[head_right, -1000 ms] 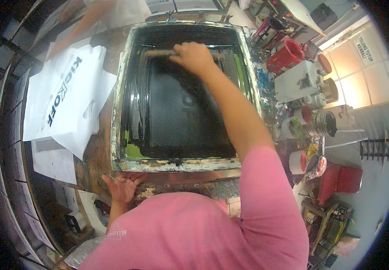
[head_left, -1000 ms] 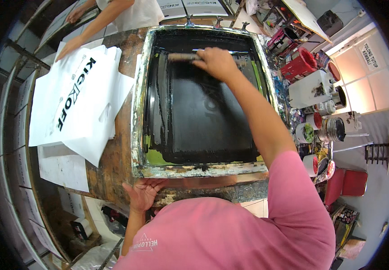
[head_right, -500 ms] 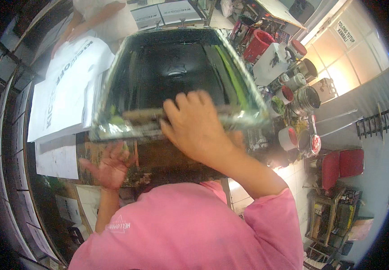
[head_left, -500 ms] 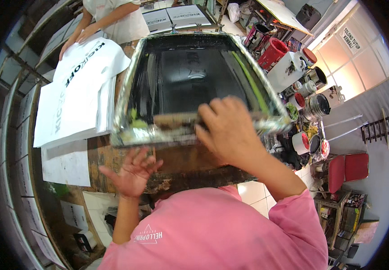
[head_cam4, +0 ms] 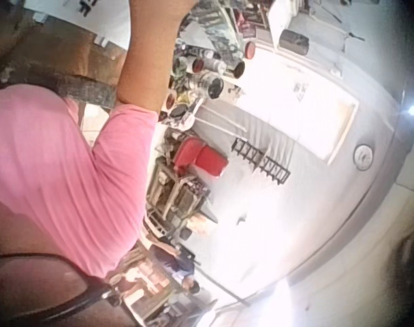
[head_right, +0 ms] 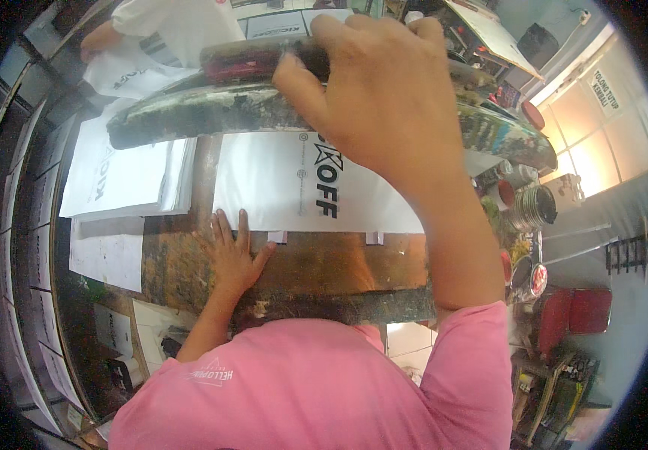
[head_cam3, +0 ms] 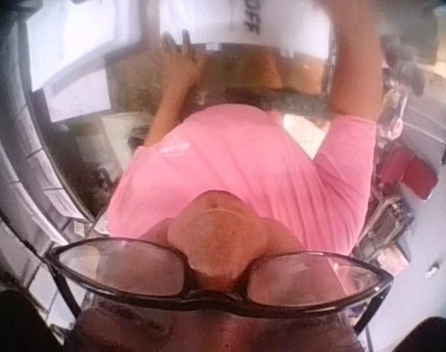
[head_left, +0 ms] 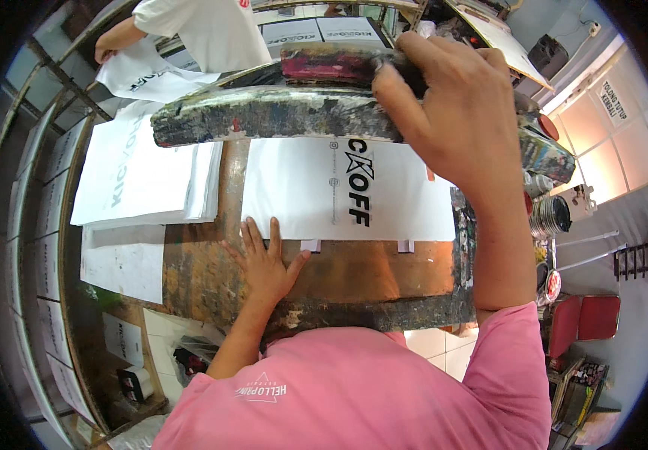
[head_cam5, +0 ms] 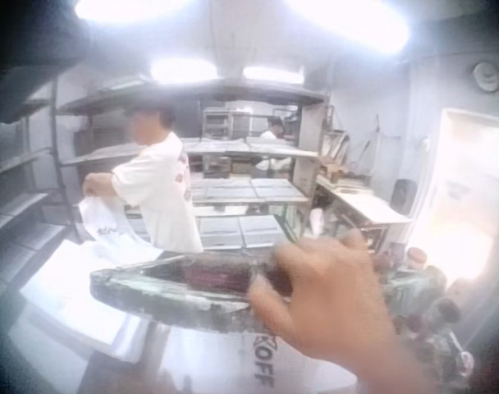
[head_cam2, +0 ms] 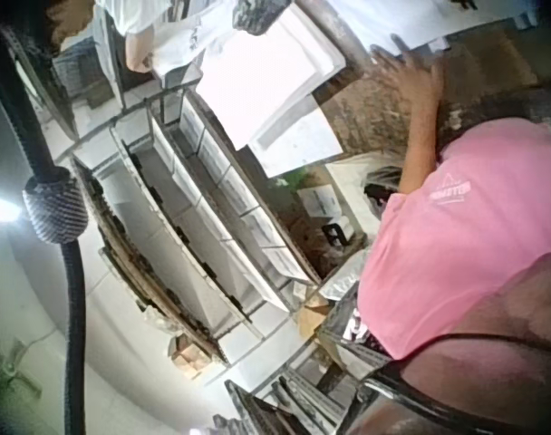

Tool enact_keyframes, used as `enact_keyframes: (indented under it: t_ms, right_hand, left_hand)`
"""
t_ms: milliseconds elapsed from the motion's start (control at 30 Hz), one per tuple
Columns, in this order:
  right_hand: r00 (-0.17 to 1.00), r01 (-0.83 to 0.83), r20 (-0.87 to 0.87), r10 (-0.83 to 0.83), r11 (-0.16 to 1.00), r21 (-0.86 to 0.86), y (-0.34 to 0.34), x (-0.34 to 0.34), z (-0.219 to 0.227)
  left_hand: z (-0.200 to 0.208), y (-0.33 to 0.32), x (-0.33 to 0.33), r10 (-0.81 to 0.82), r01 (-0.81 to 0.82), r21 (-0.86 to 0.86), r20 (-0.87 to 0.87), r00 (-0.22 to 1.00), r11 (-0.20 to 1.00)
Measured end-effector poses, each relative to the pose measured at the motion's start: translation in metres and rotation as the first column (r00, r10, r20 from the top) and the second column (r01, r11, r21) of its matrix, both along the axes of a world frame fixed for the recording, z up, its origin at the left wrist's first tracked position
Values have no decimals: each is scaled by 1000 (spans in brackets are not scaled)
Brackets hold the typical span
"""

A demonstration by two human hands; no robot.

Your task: The person performs screen printing on white bags by placing a bag on a flat surface, lowering a screen frame onto it, and using a squeegee to spread ink across the screen.

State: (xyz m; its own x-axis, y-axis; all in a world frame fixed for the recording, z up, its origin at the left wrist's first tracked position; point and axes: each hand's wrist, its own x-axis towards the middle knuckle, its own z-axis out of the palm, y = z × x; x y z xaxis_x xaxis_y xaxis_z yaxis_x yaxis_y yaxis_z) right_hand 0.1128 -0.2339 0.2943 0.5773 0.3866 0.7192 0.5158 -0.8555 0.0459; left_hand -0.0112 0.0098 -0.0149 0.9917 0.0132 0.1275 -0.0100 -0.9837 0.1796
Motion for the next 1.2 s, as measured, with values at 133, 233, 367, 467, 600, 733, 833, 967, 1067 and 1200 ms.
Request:
enact_keyframes:
  t_ms: [133, 233, 367, 467, 600, 733, 833, 967, 1067, 1200]
  right_hand:
    - [998, -37, 50, 37, 999, 2, 6, 11, 9]
    - [1000, -25, 12, 25, 999, -32, 3, 16, 19]
    - [994, -85, -68, 89, 995, 59, 1, 29, 28]
    - [988, -46, -140, 58, 995, 85, 4, 30, 35]
    - [999, -21, -28, 21, 1000, -10, 3, 30, 30]
    - [995, 40, -90, -38, 999, 12, 4, 25, 31]
    - [997, 69, -23, -68, 997, 29, 1, 23, 25]
    - [993, 86, -88, -82, 996, 36, 8, 13, 24]
    - [998, 55, -12, -55, 997, 46, 12, 12, 19]
    - [1000, -27, -10, 28, 994, 103, 12, 6, 21]
  left_hand:
    - [13, -4, 4, 28, -24, 71, -61, 998, 997]
    - [28, -10, 14, -33, 42, -116, 72, 997, 992]
    - [97, -27, 68, 48, 137, -461, 368, 929, 877]
    - [126, -30, 84, 153, 115, -622, 361, 920, 774]
    - [128, -1, 54, 290, -28, -753, 219, 931, 658]
    - [148, 75, 40, 395, -110, -897, 75, 916, 428]
    - [165, 142, 43, 409, -32, -905, 160, 898, 424]
    - [163, 247, 46, 414, -42, -887, 172, 894, 459]
    - [163, 325, 61, 445, -218, -806, 62, 893, 550]
    - [146, 458, 58, 595, -475, -451, 170, 785, 756]
